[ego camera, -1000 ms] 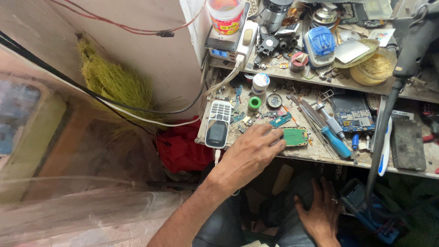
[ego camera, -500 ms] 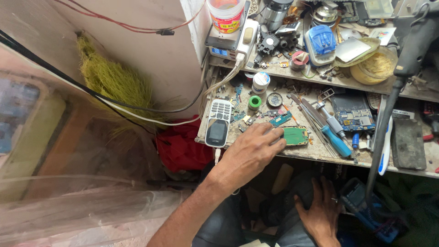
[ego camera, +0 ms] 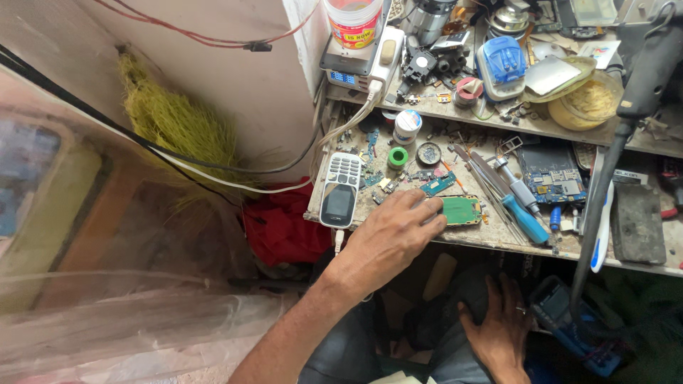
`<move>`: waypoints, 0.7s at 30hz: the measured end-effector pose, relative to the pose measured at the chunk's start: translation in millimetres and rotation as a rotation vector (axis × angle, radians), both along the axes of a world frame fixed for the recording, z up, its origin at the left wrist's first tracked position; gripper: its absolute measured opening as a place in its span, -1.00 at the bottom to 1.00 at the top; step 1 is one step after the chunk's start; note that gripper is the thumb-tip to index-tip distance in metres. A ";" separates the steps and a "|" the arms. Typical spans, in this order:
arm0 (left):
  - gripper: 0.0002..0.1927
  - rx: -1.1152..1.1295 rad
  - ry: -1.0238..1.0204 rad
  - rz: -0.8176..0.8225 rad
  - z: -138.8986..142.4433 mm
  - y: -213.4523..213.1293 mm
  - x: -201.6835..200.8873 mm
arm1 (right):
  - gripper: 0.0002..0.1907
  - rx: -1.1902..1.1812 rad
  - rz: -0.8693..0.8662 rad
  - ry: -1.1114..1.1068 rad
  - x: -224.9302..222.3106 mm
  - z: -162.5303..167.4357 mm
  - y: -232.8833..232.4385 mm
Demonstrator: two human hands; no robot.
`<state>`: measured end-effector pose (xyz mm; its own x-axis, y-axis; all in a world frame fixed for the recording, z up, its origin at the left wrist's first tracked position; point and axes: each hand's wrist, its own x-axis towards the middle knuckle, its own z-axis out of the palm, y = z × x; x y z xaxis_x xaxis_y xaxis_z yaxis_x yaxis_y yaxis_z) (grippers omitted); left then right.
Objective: The person holds a feature phone connected to a charging cable, tests it, and uses a metal pry tool to open the back cover. They remove the battery, place the phone on the repair bench, and work on the exposed internal board and components with hand tools.
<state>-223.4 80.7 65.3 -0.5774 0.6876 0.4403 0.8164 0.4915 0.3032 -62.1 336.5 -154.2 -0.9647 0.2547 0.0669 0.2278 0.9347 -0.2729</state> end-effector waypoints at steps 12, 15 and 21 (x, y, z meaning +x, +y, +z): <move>-0.72 0.002 0.007 0.008 -1.3 -1.2 0.6 | -0.09 0.020 -0.005 -0.043 -2.7 -0.9 -0.3; -0.71 0.003 -0.005 0.007 -3.0 -0.6 1.2 | -0.08 0.029 -0.004 -0.050 -2.3 -0.9 0.4; -0.71 0.017 -0.014 0.003 -3.3 -0.1 0.5 | -0.11 -0.011 0.032 0.032 -1.1 0.7 1.8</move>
